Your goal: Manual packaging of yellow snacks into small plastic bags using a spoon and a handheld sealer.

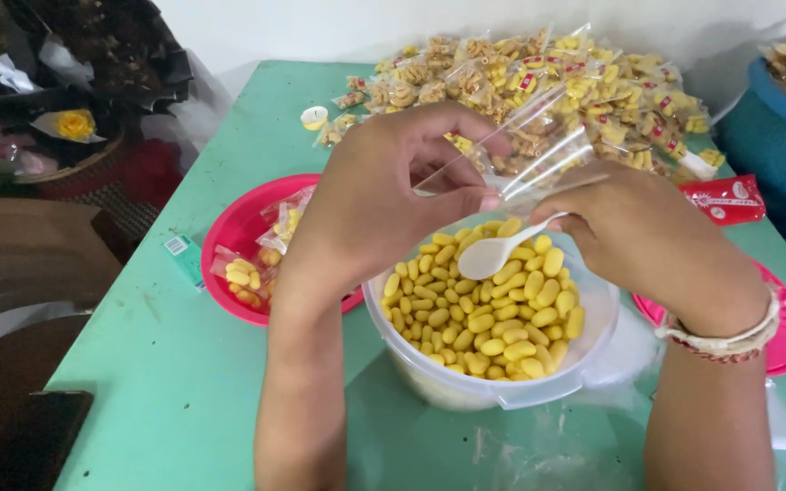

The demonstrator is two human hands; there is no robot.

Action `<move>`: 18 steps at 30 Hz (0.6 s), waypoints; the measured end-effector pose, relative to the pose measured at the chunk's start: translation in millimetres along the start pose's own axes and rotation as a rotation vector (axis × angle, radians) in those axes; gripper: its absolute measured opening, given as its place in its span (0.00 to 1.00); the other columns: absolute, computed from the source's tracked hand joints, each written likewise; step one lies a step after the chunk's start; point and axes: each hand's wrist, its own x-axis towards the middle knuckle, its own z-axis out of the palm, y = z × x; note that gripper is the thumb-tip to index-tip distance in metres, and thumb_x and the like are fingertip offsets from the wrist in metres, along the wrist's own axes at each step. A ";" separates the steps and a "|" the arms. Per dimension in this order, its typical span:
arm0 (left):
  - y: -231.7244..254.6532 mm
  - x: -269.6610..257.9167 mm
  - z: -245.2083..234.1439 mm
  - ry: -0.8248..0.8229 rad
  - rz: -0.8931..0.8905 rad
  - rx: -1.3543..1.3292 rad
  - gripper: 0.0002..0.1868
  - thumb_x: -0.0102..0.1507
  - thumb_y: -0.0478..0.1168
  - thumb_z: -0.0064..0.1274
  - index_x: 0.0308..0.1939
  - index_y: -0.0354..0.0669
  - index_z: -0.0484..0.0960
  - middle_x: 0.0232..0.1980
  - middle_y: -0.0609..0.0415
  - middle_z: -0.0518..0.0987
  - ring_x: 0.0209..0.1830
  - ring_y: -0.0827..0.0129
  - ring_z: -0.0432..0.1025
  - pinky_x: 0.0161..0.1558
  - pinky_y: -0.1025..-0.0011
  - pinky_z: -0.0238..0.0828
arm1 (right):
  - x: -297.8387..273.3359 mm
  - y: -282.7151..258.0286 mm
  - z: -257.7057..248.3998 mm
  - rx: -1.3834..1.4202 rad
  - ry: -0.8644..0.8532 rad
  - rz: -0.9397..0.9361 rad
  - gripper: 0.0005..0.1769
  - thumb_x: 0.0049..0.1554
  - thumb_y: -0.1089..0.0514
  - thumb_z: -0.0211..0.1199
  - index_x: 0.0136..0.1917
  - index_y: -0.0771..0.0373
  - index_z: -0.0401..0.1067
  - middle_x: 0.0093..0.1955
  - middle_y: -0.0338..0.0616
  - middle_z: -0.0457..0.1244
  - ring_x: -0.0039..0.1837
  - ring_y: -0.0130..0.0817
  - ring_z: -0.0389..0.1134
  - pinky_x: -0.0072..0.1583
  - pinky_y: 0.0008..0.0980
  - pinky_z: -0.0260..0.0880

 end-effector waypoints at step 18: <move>-6.5 -4.0 -4.1 -0.079 0.215 -0.156 0.13 0.63 0.34 0.63 0.48 0.48 0.78 0.53 0.61 0.85 0.37 0.83 0.79 0.46 0.80 0.78 | -3.0 -12.4 -3.0 0.219 -0.078 -0.201 0.13 0.54 0.59 0.65 0.49 0.44 0.85 0.61 0.29 0.73 0.60 0.35 0.73 0.61 0.44 0.69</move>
